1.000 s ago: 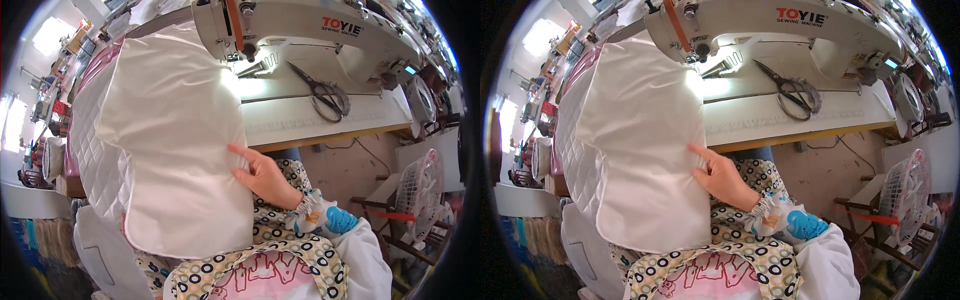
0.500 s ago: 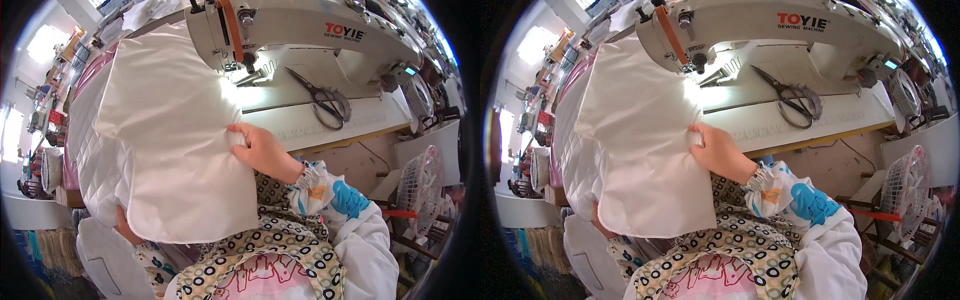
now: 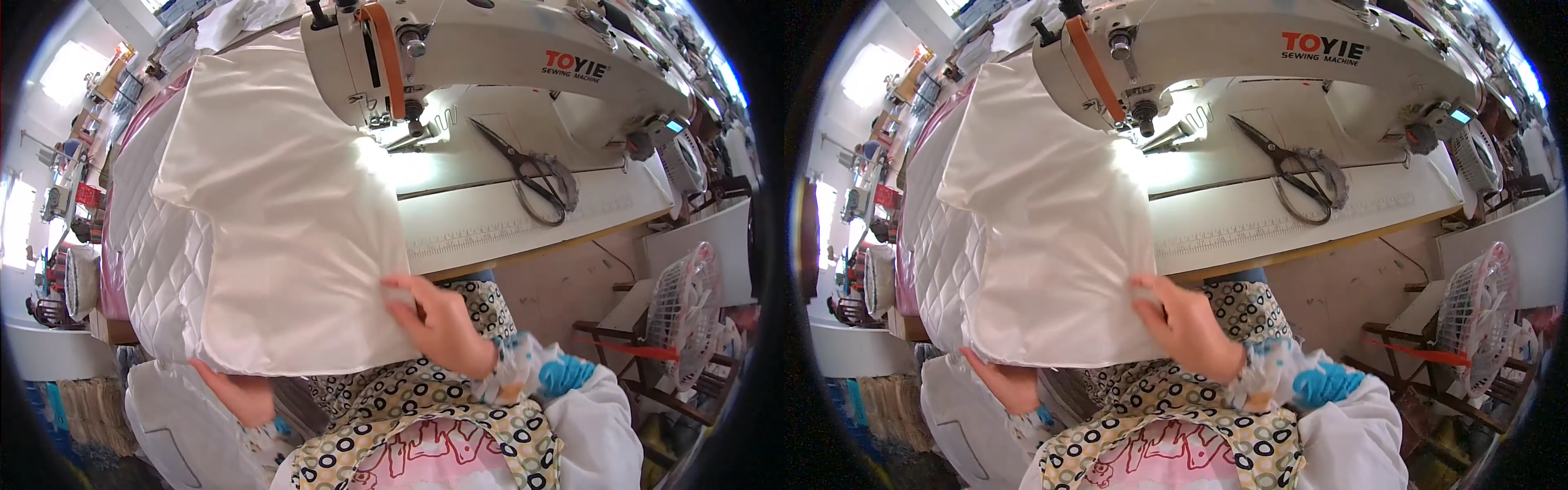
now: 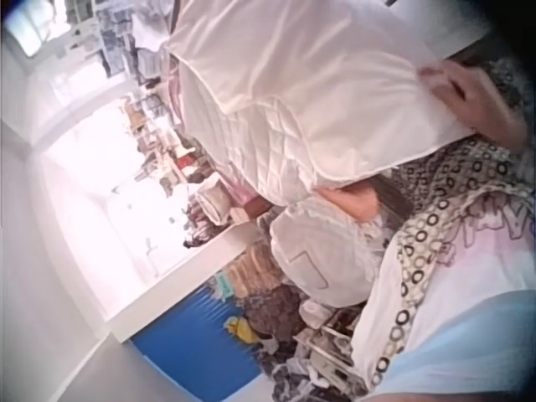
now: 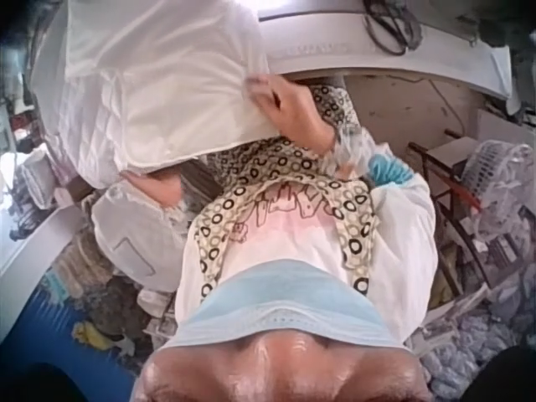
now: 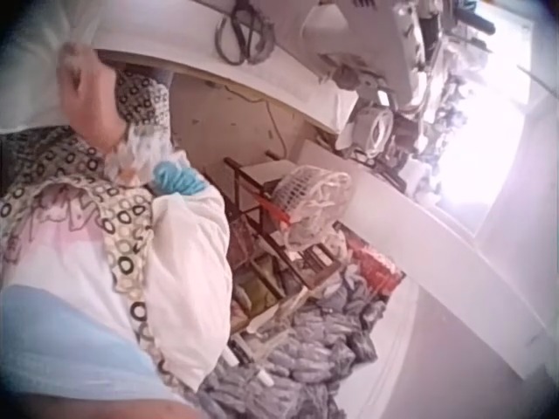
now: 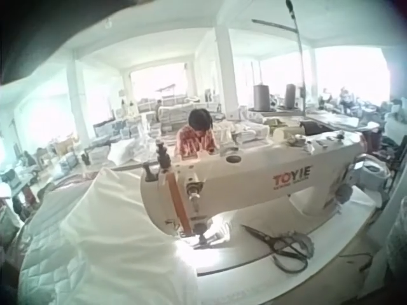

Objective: Sewing and trimming the edges of white quilted fabric pieces using an industrial sewing machine.

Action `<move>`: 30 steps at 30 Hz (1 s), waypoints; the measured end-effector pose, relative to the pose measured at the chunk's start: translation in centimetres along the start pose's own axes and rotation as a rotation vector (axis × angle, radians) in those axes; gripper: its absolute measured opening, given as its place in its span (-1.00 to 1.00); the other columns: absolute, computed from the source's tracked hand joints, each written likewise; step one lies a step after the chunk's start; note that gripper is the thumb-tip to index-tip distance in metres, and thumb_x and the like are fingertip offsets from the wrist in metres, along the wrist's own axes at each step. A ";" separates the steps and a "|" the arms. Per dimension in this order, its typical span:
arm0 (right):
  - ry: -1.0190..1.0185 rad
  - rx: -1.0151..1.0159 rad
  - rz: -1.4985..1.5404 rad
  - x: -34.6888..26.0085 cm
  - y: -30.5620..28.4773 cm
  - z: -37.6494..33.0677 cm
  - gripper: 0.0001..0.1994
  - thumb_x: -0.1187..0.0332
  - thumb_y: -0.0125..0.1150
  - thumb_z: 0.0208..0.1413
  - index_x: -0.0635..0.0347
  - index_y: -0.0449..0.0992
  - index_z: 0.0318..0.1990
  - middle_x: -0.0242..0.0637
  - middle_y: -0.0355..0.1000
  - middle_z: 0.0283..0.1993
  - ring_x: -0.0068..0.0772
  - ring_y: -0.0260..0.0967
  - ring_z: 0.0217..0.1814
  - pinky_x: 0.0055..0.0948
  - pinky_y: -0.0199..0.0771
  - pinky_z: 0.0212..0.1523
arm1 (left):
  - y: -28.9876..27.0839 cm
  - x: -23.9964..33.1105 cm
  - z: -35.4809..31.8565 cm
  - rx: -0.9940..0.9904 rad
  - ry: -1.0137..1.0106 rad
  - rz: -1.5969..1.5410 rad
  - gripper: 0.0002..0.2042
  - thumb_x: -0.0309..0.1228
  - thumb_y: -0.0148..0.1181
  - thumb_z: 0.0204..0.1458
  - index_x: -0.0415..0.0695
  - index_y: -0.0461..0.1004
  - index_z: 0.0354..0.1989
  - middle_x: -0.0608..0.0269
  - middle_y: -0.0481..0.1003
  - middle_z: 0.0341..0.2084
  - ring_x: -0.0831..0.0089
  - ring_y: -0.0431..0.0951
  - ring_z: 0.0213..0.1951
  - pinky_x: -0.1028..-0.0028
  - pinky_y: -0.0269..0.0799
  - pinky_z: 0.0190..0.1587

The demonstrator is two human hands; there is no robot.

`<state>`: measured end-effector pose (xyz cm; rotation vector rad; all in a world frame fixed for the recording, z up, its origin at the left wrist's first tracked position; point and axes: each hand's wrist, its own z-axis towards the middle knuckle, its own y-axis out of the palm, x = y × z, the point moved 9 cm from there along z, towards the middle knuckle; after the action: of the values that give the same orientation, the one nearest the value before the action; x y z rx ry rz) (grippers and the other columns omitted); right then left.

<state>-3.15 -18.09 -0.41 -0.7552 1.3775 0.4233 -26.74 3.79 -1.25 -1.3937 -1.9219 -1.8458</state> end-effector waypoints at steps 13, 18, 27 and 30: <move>0.181 0.014 0.346 2.2 1.0 0.6 -0.71 0.54 0.08 0.31 0.34 0.41 0.16 -0.50 0.33 -0.51 -0.67 0.44 -0.50 -0.61 0.59 -0.40 | -0.9 2.7 5.9 0.118 0.334 0.676 -0.60 -0.50 0.14 0.17 -0.33 0.31 0.18 0.06 0.48 0.05 0.29 0.54 0.03 0.33 0.50 0.02; 0.179 -0.016 0.377 1.9 1.7 0.8 -0.72 0.56 -0.01 0.35 0.38 0.38 0.17 -0.39 0.44 -0.38 -0.50 0.60 -0.27 -0.56 0.63 -0.31 | 12.0 8.6 -4.1 0.512 1.685 1.292 -0.41 -0.34 0.14 0.22 -0.32 0.13 0.35 -0.07 0.41 0.14 0.12 0.34 0.26 0.14 0.19 0.34; 0.229 -0.094 0.645 2.7 0.6 0.3 -0.67 0.44 -0.22 0.45 0.36 0.23 0.28 -0.21 0.51 -0.12 -0.41 0.53 0.02 -0.42 0.59 0.02 | 17.5 -12.1 -0.3 -1.390 0.925 2.058 -0.21 -0.30 0.35 -0.19 0.05 0.28 0.37 0.15 0.25 0.36 0.12 0.23 0.38 0.00 0.06 0.41; 0.142 -0.051 0.329 2.5 -2.9 -0.1 -0.70 0.43 -0.20 0.45 0.34 0.29 0.22 -0.26 0.54 -0.26 -0.49 0.56 -0.16 -0.50 0.58 -0.11 | 17.7 -12.6 -0.2 -1.362 1.029 2.043 -0.30 -0.38 0.28 -0.15 0.13 0.35 0.31 0.26 0.31 0.32 0.23 0.32 0.32 0.11 0.19 0.36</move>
<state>-0.83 -20.59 -2.19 -0.6085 1.6377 0.6745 -7.81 -5.92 3.32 -0.9471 1.2745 -1.4280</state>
